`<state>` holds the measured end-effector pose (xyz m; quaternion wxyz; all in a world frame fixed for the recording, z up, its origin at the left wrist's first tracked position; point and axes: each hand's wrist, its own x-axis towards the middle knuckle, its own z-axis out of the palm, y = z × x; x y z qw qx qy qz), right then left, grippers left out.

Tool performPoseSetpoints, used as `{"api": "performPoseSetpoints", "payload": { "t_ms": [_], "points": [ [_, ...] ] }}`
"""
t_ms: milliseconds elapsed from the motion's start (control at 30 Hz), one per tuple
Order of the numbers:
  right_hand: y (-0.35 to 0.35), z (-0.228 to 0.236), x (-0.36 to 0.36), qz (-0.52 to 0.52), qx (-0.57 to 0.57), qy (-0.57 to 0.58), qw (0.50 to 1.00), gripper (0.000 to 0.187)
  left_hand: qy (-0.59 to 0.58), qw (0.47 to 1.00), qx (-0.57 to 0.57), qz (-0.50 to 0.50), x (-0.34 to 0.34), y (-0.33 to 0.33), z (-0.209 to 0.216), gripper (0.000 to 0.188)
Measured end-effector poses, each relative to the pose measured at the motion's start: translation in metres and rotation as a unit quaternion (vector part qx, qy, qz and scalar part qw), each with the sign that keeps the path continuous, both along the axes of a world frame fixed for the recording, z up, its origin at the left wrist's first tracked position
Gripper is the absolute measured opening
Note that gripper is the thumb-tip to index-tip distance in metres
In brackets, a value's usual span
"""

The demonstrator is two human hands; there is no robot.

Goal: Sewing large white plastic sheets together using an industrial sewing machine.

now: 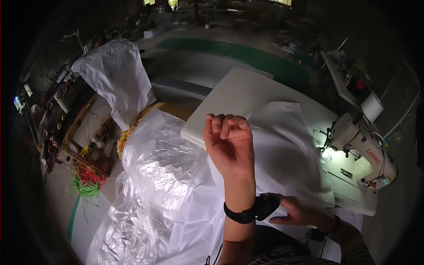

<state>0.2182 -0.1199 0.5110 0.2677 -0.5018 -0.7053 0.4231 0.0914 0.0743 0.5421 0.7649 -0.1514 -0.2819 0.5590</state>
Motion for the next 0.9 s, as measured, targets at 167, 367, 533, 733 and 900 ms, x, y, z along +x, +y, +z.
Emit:
{"api": "performPoseSetpoints", "payload": {
  "t_ms": [167, 367, 533, 733, 900],
  "points": [
    [-0.026, 0.000, -0.025, -0.105, -0.011, 0.061, 0.993, 0.048, 0.431, 0.850, 0.033, 0.301, 0.041, -0.023, -0.003, 0.007],
    [-0.051, -0.008, -0.040, -0.137, -0.065, 0.157, 0.976, 0.045, 0.517, 0.175, 0.344, 0.764, 0.055, -0.044, 0.022, 0.033],
    [-0.068, 0.001, -0.044, -0.157, -0.031, 0.142, 0.977, 0.043, 0.484, 0.174, 0.279, 0.811, 0.069, -0.053, 0.051, 0.036],
    [-0.077, 0.012, -0.046, -0.187, 0.058, 0.070, 0.978, 0.052, 0.501, 0.190, 0.307, 0.787, 0.089, -0.069, 0.048, 0.032],
    [-0.091, 0.038, -0.029, -0.174, 0.128, -0.105, 0.971, 0.059, 0.381, 0.882, 0.205, 0.189, 0.087, -0.040, 0.054, 0.009]
  ]
}}
